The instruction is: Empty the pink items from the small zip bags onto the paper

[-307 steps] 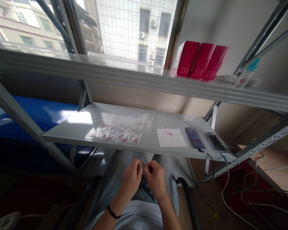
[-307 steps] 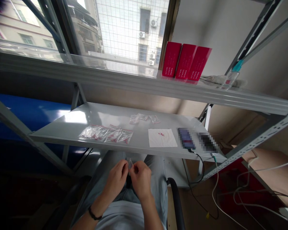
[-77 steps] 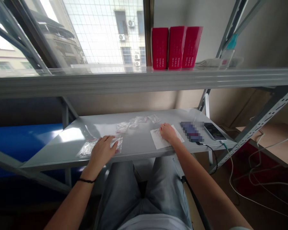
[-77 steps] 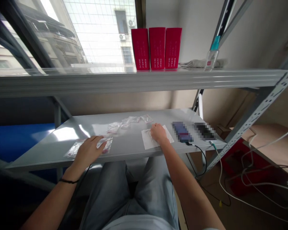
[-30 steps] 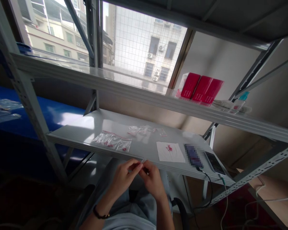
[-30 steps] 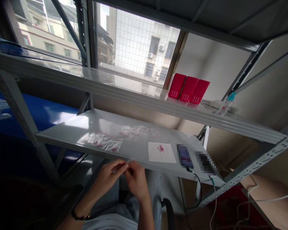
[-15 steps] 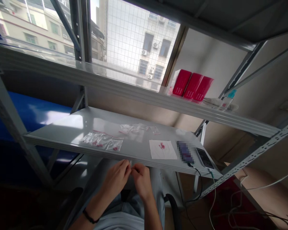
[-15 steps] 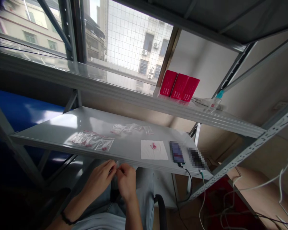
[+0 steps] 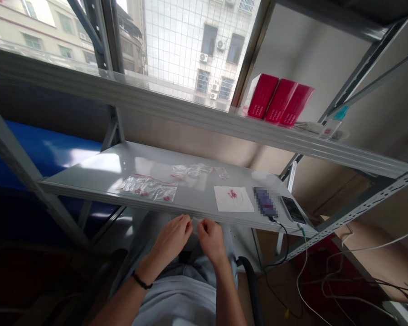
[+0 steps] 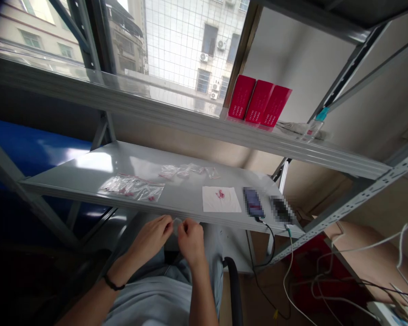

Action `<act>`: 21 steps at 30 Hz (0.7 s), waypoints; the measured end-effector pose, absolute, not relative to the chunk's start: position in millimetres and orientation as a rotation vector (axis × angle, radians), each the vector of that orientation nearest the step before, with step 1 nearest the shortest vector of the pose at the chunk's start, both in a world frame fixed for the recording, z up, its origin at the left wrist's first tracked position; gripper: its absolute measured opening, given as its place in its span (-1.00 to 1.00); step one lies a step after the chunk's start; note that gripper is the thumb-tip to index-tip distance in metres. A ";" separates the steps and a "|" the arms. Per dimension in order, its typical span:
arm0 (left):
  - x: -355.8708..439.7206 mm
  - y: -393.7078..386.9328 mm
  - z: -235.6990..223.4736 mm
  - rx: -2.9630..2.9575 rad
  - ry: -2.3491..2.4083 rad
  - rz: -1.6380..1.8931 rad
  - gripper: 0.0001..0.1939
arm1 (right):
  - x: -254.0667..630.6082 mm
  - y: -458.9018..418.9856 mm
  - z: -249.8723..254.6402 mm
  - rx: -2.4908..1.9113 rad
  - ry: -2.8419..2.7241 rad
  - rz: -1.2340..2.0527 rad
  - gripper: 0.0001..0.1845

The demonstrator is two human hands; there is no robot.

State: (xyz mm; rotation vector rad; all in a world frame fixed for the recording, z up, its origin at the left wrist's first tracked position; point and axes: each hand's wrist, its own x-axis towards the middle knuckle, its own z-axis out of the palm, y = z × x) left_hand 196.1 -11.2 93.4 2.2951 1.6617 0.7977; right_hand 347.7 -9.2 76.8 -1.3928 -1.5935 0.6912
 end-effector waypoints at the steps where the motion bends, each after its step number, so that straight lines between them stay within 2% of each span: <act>1: 194.4 -10.6 96.1 2.277 1.631 0.803 -0.78 | 349.8 -9.6 77.5 -1.365 -1.628 0.697 -0.73; 4: 187.0 -7.8 105.2 2.202 1.522 0.830 -0.77 | 355.7 -12.9 82.2 -1.234 -1.730 0.717 -0.87; 8: 174.7 -4.2 113.1 2.139 1.460 0.776 -0.75 | 360.6 -16.6 90.9 -1.083 -1.944 0.727 -0.64; 10: 170.1 -1.3 116.6 2.178 1.415 0.704 -0.74 | 360.0 -16.3 95.4 -1.092 -2.066 0.684 -0.62; 15: 169.1 10.5 136.8 2.285 1.235 0.511 -0.77 | 349.6 -11.5 107.0 -1.257 -2.267 0.492 -0.86; 17: 170.2 11.3 145.6 2.266 1.193 0.562 -0.77 | 348.0 -9.6 110.7 -1.315 -2.242 0.439 -0.93; 21: 166.1 -5.9 145.3 2.009 1.172 0.827 -0.62 | 357.5 -6.6 115.6 -1.370 -1.978 0.426 -0.85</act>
